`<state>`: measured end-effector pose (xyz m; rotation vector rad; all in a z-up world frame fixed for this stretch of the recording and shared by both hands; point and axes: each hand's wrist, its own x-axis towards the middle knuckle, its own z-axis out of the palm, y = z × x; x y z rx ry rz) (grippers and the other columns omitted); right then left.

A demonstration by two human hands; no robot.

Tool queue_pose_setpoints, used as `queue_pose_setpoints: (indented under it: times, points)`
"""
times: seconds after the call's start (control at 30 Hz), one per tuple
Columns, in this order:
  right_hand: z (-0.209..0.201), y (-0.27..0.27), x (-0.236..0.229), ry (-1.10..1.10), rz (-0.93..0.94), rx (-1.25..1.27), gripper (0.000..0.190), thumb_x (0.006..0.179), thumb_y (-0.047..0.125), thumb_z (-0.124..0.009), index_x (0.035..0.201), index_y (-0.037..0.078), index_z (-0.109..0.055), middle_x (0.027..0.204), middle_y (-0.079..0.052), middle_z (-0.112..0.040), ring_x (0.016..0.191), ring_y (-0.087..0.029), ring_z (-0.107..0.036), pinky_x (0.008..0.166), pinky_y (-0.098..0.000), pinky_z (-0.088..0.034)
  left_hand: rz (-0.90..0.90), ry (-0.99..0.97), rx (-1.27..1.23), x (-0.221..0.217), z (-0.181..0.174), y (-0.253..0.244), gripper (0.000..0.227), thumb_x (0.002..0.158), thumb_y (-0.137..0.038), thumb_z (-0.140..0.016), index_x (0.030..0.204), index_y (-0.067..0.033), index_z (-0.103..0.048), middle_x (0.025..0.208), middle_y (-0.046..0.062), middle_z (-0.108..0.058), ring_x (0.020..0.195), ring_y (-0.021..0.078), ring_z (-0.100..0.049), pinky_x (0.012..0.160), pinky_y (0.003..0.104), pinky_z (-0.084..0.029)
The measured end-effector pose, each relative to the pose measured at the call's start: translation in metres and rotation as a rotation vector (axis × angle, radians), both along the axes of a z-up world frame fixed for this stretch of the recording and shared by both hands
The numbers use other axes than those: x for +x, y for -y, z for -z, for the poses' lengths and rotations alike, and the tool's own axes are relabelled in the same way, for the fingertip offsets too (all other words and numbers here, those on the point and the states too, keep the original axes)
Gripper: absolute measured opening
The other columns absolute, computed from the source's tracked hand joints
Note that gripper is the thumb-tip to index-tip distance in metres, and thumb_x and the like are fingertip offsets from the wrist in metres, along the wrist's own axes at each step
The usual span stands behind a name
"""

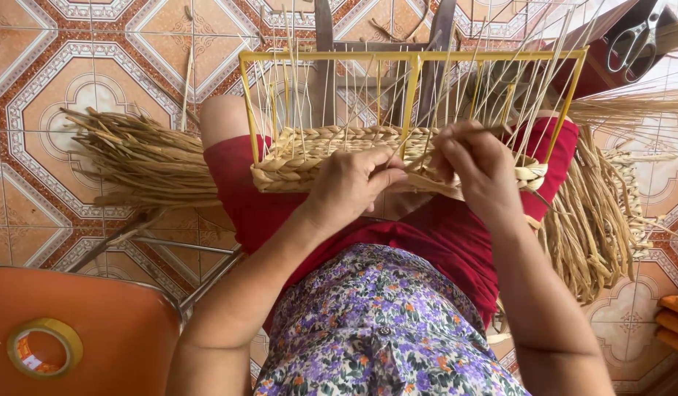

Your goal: The person weaves a basket by hand, threading dried plant fibers through a rectangular frame and around vertical supports. They pull the fibers tight and add new stalks one at a time to build up the sides of the basket.

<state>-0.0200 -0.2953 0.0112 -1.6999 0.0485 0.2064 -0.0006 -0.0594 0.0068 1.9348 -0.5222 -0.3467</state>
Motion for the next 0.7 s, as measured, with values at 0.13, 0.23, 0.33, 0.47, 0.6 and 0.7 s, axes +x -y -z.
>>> queue_pose_setpoints:
  times: [0.13, 0.23, 0.33, 0.47, 0.6, 0.7]
  points:
    - [-0.014, -0.044, 0.025, -0.029, 0.104, -0.169, 0.013, 0.107, 0.004, -0.055, 0.114, 0.003, -0.066, 0.089, -0.007, -0.072, 0.069, -0.011, -0.064, 0.059, -0.0262, -0.055, -0.162, 0.31, 0.012, -0.008, 0.009, 0.005, 0.012, 0.098, -0.016, -0.072, 0.097, -0.006, -0.064, 0.072, 0.003, -0.074, 0.055, 0.0127, -0.071, 0.047, 0.026, -0.053]
    - [-0.013, -0.053, 0.027, 0.219, -0.035, -0.383, 0.026, 0.101, 0.001, -0.058, 0.127, 0.0, -0.062, 0.084, -0.01, -0.072, 0.073, -0.011, -0.066, 0.06, -0.0237, -0.053, -0.214, 0.218, 0.079, 0.001, 0.016, 0.01, 0.014, 0.099, -0.014, -0.07, 0.096, -0.0028, -0.063, 0.07, 0.007, -0.073, 0.054, 0.0158, -0.072, 0.046, 0.025, -0.052]
    - [0.005, -0.042, 0.023, 0.266, 0.011, -0.202, 0.024, 0.106, 0.003, -0.057, 0.128, -0.004, -0.054, 0.097, -0.007, -0.075, 0.079, -0.007, -0.069, 0.061, -0.0212, -0.055, -0.193, 0.013, 0.239, 0.019, 0.013, 0.016, 0.012, 0.102, -0.013, -0.064, 0.102, -0.0008, -0.063, 0.063, 0.009, -0.07, 0.045, 0.0198, -0.069, 0.035, 0.028, -0.05]
    - [-0.002, -0.039, 0.021, -0.083, 0.138, -0.129, 0.028, 0.105, 0.003, -0.057, 0.133, -0.003, -0.058, 0.096, -0.007, -0.076, 0.06, -0.007, -0.064, 0.048, -0.022, -0.051, -0.066, -0.303, 0.151, 0.035, -0.008, 0.015, 0.009, 0.1, -0.012, -0.061, 0.102, -0.0042, -0.064, 0.064, 0.01, -0.072, 0.046, 0.014, -0.072, 0.038, 0.024, -0.056]
    - [-0.01, -0.045, 0.025, -0.143, 0.131, -0.089, 0.051, 0.099, 0.0, -0.059, 0.148, 0.005, -0.043, 0.102, -0.004, -0.075, 0.055, -0.005, -0.061, 0.043, -0.0196, -0.05, 0.068, -0.222, 0.263, 0.042, 0.013, 0.02, 0.014, 0.095, -0.01, -0.064, 0.109, -0.0067, -0.066, 0.071, 0.008, -0.072, 0.045, 0.0121, -0.07, 0.037, 0.022, -0.057]
    - [0.007, -0.034, 0.018, -0.104, 0.158, -0.016, 0.031, 0.102, -0.001, -0.063, 0.133, 0.0, -0.063, 0.095, -0.011, -0.075, 0.061, -0.006, -0.064, 0.048, -0.0198, -0.052, 0.128, -0.13, 0.31, 0.039, 0.022, 0.021, 0.013, 0.099, -0.008, -0.062, 0.109, -0.0063, -0.069, 0.075, 0.011, -0.076, 0.05, 0.0121, -0.07, 0.041, 0.021, -0.057]
